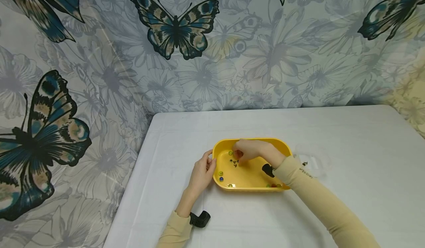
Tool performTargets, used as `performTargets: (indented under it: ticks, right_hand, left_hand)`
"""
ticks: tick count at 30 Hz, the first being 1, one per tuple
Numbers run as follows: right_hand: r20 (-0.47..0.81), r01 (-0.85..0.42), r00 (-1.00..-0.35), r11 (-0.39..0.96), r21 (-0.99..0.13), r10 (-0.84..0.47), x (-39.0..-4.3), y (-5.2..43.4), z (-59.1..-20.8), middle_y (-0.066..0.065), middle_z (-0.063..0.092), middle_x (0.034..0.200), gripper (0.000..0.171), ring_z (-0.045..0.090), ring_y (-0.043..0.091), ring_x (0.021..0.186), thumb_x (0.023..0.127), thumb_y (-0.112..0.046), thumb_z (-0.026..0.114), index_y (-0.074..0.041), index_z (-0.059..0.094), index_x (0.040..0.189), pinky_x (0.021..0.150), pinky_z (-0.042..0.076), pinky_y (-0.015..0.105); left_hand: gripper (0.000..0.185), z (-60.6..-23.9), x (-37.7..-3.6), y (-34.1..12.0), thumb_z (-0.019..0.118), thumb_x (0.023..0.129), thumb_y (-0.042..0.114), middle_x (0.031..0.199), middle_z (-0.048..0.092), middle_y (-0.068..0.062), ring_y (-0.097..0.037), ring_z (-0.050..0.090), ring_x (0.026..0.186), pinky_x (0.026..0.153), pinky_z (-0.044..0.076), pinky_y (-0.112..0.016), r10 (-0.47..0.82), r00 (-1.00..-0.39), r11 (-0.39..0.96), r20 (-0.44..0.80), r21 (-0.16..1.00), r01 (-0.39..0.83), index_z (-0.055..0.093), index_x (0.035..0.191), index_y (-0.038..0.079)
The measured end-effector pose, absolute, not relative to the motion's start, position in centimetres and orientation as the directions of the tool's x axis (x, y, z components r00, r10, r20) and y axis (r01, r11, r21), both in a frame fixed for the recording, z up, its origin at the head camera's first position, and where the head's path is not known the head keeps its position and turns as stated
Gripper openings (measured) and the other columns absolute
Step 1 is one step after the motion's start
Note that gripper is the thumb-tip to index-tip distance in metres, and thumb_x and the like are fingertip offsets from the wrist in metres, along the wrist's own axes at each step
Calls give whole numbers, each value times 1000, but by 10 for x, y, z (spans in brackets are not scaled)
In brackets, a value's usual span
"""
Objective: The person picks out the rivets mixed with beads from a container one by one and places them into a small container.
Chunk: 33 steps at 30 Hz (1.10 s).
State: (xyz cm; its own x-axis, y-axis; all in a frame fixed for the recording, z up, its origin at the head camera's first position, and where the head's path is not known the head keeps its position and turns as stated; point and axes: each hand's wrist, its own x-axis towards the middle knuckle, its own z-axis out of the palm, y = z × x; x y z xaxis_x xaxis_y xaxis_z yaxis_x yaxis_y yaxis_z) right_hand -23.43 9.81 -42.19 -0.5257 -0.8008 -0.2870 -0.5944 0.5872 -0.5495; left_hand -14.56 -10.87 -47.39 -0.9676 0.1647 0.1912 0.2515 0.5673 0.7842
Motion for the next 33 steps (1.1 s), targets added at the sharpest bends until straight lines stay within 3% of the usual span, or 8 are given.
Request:
performTargets:
  ticks: [24,33]
  right_hand:
    - [-275,-614,-525,582,-533,-805,-233,91,-430,-3,42,61,12,37,6,55,70,6,67,0,57,71,53,30,19]
    - [-265,-621,-534,585,-521,-803,-233,89,-434,-3,43,60,15,37,6,54,72,5,71,-1,57,70,53,31,19]
  left_hand:
    - [36,-473,-145,-109,49,96,16,71,51,4,-7,48,62,56,44,-20,164,-965,556,205,789,262,49,127,-2]
    - [37,-474,-146,-109,49,96,17,71,50,5,-7,48,61,55,43,-20,162,-969,570,186,784,245,49,128,0]
